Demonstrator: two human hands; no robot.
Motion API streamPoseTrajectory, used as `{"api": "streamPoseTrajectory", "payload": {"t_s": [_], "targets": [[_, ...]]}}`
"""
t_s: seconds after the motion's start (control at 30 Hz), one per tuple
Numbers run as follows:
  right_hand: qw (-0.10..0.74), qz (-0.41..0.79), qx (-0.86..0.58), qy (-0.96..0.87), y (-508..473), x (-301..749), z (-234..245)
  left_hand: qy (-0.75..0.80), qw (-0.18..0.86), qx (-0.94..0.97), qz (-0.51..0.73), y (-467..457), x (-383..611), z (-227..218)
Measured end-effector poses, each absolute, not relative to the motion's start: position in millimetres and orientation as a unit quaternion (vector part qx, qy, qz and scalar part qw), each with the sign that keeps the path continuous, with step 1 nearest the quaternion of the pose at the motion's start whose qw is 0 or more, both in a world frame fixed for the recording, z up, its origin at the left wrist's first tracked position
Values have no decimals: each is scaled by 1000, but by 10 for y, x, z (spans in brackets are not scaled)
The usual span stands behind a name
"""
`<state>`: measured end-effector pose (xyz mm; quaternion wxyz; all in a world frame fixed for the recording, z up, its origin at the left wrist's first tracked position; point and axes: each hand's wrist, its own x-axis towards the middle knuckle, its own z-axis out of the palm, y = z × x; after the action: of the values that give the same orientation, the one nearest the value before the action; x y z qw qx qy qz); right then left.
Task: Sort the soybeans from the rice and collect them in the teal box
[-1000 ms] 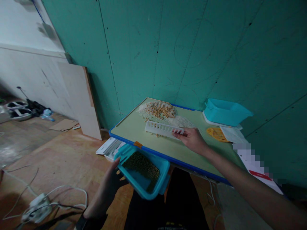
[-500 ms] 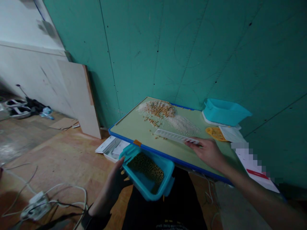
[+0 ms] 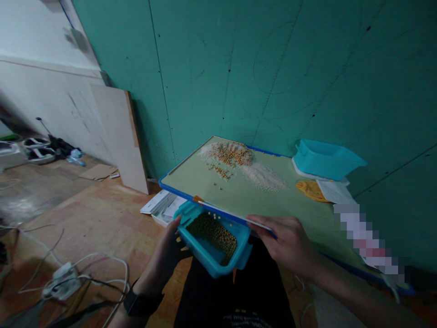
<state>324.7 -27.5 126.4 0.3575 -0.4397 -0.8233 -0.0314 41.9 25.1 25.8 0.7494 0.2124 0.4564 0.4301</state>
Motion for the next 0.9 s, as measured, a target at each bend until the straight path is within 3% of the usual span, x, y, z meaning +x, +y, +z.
{"api": "streamPoseTrajectory", "payload": {"t_s": [0.17, 0.43, 0.7, 0.9], "targets": [[368, -53, -517, -771, 249, 3266, 1285, 461, 751, 191, 432, 348, 317, 140], [266, -71, -658, -701, 1222, 2993, 1387, 477, 740, 198, 430, 531, 109, 50], [207, -52, -660, -720, 1553, 2818, 1503, 489, 712, 214, 456, 489, 79, 144], [221, -47, -653, -723, 1537, 2884, 1475, 478, 715, 222, 459, 464, 34, 137]]}}
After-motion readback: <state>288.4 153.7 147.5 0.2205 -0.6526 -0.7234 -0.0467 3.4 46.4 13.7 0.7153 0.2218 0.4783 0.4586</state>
